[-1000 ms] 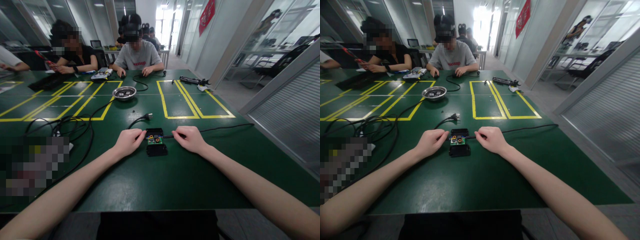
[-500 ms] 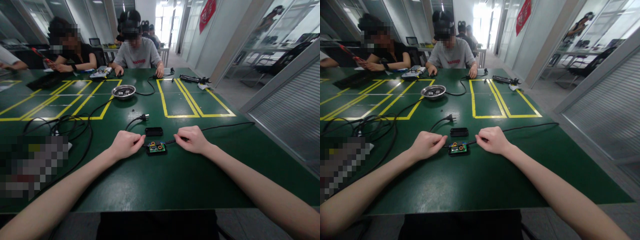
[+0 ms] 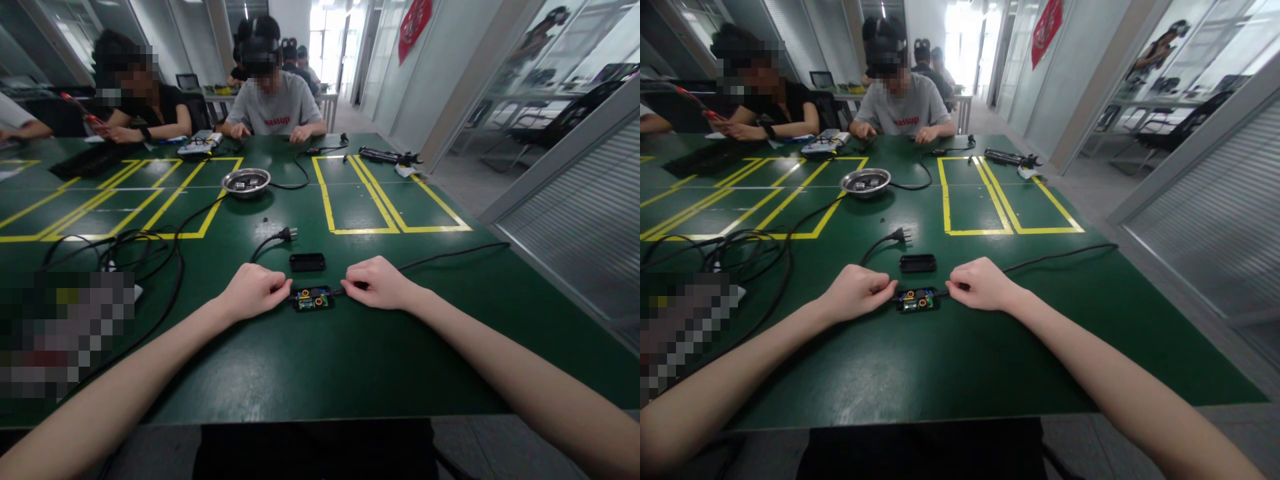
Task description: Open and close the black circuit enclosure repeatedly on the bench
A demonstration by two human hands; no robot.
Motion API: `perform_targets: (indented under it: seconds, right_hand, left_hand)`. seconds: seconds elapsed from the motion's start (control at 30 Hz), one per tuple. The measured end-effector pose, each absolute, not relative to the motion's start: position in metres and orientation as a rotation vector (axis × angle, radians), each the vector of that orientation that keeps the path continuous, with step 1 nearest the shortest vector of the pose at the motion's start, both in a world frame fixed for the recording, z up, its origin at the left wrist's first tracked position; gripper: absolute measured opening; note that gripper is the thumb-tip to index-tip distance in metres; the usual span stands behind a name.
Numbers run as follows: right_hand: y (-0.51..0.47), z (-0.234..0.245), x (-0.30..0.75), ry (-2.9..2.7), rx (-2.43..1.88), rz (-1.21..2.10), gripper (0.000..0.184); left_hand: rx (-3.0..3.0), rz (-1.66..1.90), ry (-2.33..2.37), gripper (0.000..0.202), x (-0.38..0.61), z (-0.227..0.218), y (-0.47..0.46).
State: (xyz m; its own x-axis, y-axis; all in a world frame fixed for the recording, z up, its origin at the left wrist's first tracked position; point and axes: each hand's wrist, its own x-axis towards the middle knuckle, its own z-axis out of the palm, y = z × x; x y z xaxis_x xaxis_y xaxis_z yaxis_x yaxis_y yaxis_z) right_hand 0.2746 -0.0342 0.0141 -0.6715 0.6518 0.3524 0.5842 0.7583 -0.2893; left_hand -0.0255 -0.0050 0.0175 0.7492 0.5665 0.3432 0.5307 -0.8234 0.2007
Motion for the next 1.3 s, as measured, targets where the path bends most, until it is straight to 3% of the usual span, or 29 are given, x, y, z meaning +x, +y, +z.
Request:
perform_targets:
  seconds: [0.57, 0.73, 0.87, 0.97, 1.13, 1.3]
  right_hand:
    - [-0.041, 0.003, 0.246, -2.399, -1.384, 0.228, 0.037]
    - [-0.041, 0.003, 0.239, -2.381, -1.486, 0.175, 0.03]
    - [-0.038, 0.008, 0.235, -2.416, -1.541, 0.177, 0.012]
    - [-0.036, 0.011, 0.234, -2.429, -1.554, 0.203, 0.012]
    - [-0.035, 0.005, 0.234, -2.321, -1.486, 0.195, 0.019]
    - [-0.032, -0.006, 0.24, -2.279, -1.295, 0.174, 0.036]
  left_hand:
    - [2.755, 0.448, 1.26, 0.038, -0.011, 0.015, -0.011]
    - [2.742, 0.42, 1.321, 0.036, -0.009, 0.017, -0.01]
    - [2.758, 0.395, 1.328, 0.036, -0.009, 0.019, -0.011]
    - [2.745, 0.393, 1.334, 0.035, -0.008, 0.02, -0.009]
    - [2.748, 0.461, 1.326, 0.016, -0.009, 0.018, -0.008]
    - [2.811, 0.451, 1.198, 0.05, -0.012, 0.017, -0.012]
